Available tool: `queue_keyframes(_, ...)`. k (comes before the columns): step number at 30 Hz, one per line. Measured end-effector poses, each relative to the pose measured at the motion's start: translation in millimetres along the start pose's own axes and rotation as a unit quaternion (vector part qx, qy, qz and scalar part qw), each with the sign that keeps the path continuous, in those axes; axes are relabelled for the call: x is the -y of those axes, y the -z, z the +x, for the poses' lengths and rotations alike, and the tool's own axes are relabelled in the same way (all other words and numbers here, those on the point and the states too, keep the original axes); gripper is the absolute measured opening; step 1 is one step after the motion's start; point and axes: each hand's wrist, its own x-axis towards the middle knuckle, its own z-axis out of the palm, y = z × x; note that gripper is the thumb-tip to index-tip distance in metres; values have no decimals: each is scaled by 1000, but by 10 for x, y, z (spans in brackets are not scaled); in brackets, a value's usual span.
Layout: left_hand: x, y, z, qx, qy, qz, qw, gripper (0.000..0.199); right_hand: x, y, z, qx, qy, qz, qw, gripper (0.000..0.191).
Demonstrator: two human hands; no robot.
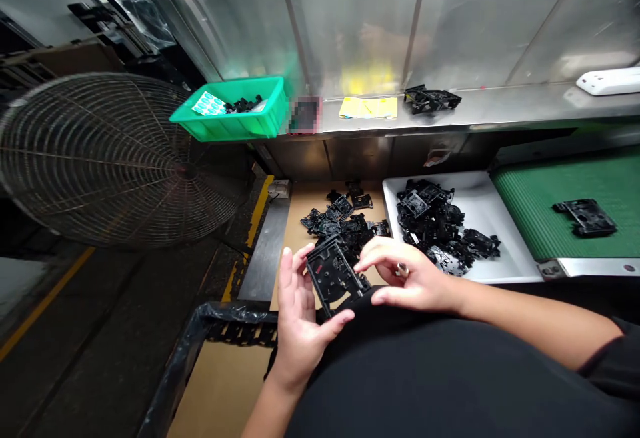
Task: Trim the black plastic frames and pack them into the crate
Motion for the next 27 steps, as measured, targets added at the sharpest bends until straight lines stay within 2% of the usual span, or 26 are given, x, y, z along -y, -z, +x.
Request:
queue_keyframes(2, -31, -30, 20, -7, 29, -8, 1000, 115, 14, -16, -17, -7, 2, -4, 1000, 30)
queue_keyframes(5, -57, -92, 68, -14, 113, -43, 993, 106, -4, -69, -17, -49, -82, 51, 994, 28)
queue_keyframes(7, -61, -138, 113, -17, 181, -89, 979, 97, -37, -115, -13, -81, -134, 118, 981, 32)
queue_keyframes(10, -72, -198, 178, -20, 259, -155, 953, 88, -76, -168, -16, -126, -167, 190, 959, 32)
queue_keyframes(12, -92, -226, 203, -19, 284, -182, 941, 87, -79, -183, -22, -141, -173, 206, 953, 31)
queue_keyframes(15, -122, -249, 200, -14, 288, -207, 935, 87, -58, -183, -33, -145, -169, 217, 950, 28)
queue_keyframes(18, -103, -248, 170, -1, 274, -206, 939, 89, -29, -171, -47, -143, -159, 217, 952, 27)
queue_keyframes(20, -59, -230, 147, 19, 235, -186, 954, 91, -13, -153, -63, -133, -155, 202, 958, 29)
queue_keyframes(24, 18, -144, 111, 48, 65, -83, 993, 99, 13, -75, -112, -71, -117, 170, 976, 30)
queue_keyframes(27, -11, -70, 92, 63, -47, 7, 997, 102, 48, 1, -146, -26, -57, 120, 991, 25)
